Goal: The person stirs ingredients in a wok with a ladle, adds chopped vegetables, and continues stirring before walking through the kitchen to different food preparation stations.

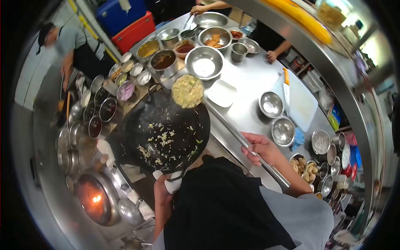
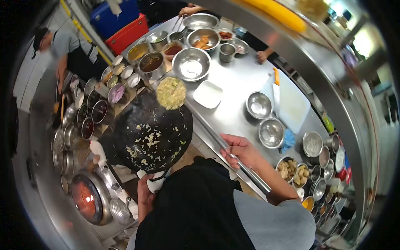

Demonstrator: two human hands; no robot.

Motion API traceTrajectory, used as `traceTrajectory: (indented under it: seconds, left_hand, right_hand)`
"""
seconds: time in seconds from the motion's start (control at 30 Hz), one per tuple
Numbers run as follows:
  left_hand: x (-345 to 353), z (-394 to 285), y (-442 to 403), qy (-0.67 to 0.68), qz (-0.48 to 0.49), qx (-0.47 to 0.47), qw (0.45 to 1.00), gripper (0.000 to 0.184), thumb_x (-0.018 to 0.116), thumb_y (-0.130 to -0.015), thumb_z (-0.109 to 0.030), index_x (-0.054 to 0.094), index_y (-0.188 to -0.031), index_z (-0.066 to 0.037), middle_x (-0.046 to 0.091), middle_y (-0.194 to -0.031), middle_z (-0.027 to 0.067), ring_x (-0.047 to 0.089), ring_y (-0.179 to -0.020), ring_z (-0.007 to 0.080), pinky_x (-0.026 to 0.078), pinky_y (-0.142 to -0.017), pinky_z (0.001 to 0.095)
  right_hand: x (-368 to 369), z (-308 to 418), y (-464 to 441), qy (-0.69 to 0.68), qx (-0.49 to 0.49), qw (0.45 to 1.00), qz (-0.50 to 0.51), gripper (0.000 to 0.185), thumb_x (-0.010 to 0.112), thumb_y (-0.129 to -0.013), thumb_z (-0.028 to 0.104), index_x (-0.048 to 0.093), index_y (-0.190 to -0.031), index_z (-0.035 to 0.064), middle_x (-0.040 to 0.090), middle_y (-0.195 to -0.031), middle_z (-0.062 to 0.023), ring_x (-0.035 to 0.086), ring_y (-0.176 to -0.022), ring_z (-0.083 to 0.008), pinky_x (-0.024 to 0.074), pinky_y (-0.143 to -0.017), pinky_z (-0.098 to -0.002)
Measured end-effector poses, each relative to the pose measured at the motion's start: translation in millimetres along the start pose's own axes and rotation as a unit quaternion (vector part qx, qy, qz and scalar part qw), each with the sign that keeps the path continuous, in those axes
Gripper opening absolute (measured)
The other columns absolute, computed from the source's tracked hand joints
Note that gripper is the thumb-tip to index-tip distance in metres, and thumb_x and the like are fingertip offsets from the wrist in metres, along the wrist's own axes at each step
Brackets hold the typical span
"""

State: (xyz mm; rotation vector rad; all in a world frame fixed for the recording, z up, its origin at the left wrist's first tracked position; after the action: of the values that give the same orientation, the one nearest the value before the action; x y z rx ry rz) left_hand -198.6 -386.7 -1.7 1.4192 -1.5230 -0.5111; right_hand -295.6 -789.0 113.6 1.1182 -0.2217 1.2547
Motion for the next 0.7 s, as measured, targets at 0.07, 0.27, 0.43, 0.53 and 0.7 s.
traceTrajectory:
  seconds: [0.07,0.27,0.43,0.53,0.7]
  left_hand:
    - [2.4,0.8,-4.0,-0.039,0.007,-0.018,0.999,0.028,0.061,-0.092,-0.007,0.065,-0.115,0.007,0.074,-0.108,0.0176,0.076,-0.094,0.0319,0.063,-0.083,0.041]
    - [-16.6,0.7,35.8,-0.115,-0.036,-0.015,0.993,0.034,0.063,-0.089,-0.007,0.061,-0.119,0.009,0.073,-0.107,0.0183,0.075,-0.092,0.0332,0.062,-0.083,0.0428]
    - [-89.5,27.2,48.5,-0.035,-0.029,-0.002,0.999,0.033,0.063,-0.087,-0.004,0.061,-0.118,0.009,0.072,-0.109,0.0189,0.075,-0.095,0.0342,0.062,-0.088,0.0443]
    - [-110.2,39.1,68.4,-0.04,-0.028,0.026,0.998,0.035,0.063,-0.086,-0.003,0.06,-0.119,0.007,0.072,-0.108,0.0178,0.074,-0.098,0.0349,0.06,-0.092,0.0454]
    - [-121.0,54.3,87.6,-0.004,-0.063,0.046,0.997,0.033,0.063,-0.086,-0.004,0.061,-0.117,0.006,0.072,-0.107,0.018,0.074,-0.096,0.0354,0.062,-0.089,0.0459]
  right_hand:
    - [-6.9,4.3,24.5,0.028,-0.07,0.996,-0.044,0.066,0.053,-0.097,-0.006,0.043,-0.162,0.0037,0.064,-0.095,-0.0089,0.051,-0.056,-0.0108,0.0437,-0.046,-0.0258]
    - [-64.8,-34.6,23.3,0.193,-0.163,0.949,-0.187,0.07,0.054,-0.093,-0.007,0.043,-0.162,0.0037,0.064,-0.092,-0.0074,0.054,-0.055,-0.0111,0.0462,-0.048,-0.0275]
    - [-134.8,-107.5,-30.3,0.467,-0.256,0.789,-0.308,0.072,0.062,-0.09,0.001,0.046,-0.16,0.0048,0.068,-0.097,-0.0139,0.064,-0.069,-0.0208,0.0542,-0.066,-0.0357]
    - [-133.3,-103.9,-42.5,0.56,-0.367,0.663,-0.336,0.074,0.065,-0.088,0.003,0.048,-0.16,0.0068,0.069,-0.101,-0.0175,0.067,-0.078,-0.0269,0.0554,-0.077,-0.0378]
    - [-67.1,-59.5,-20.8,0.592,-0.41,0.616,-0.319,0.076,0.065,-0.087,0.002,0.048,-0.161,0.0095,0.066,-0.097,-0.0184,0.063,-0.074,-0.0282,0.0543,-0.074,-0.0384]
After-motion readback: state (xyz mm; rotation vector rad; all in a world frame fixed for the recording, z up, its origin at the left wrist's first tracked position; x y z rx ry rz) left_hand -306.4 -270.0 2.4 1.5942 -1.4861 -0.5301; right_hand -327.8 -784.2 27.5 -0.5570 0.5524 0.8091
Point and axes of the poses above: each hand's wrist, its own y-axis away from the middle knuckle, its own x-axis out of the palm, z = x × y, the point moved 8 cm from there along -y, towards the middle knuckle
